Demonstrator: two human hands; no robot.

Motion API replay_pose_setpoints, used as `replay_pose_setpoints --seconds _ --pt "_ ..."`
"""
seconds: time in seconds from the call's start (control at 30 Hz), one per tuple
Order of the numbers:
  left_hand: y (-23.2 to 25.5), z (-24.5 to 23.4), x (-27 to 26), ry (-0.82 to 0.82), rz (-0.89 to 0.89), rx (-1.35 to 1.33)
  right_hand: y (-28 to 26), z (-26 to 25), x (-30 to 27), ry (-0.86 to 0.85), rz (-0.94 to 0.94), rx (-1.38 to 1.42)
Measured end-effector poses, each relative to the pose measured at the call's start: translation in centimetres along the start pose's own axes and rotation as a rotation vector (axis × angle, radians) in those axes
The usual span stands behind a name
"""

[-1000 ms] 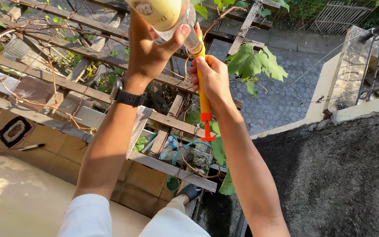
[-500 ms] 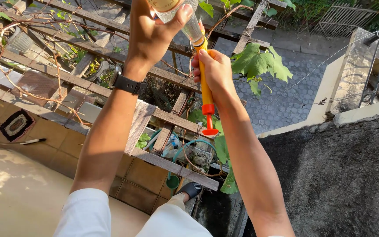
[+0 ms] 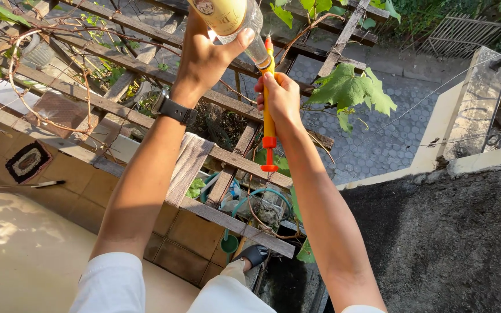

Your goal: The recorder is assembling and pressurizing a DIY air horn using a plastic syrup bottle and a hand pump on a balcony.

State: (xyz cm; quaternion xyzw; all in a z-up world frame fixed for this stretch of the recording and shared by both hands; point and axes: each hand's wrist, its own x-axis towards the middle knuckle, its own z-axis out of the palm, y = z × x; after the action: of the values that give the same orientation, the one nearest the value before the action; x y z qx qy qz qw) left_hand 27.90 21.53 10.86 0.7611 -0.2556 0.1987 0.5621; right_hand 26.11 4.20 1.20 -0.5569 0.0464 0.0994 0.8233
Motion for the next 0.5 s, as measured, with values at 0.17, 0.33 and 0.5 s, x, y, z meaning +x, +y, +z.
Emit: replay_pose_setpoints --seconds 0.17,0.33,0.5 --pt "-1.0 -0.1 -0.1 0.03 0.015 -0.086 0.4 0.2 1.4 0.02 -0.064 0.066" --pt "-1.2 0.0 -0.1 0.053 0.014 -0.051 0.0 0.3 1.7 0.019 -0.085 0.045" --pt "-0.6 0.4 -0.1 0.063 0.01 -0.031 0.1 0.1 1.4 0.01 -0.058 0.071"
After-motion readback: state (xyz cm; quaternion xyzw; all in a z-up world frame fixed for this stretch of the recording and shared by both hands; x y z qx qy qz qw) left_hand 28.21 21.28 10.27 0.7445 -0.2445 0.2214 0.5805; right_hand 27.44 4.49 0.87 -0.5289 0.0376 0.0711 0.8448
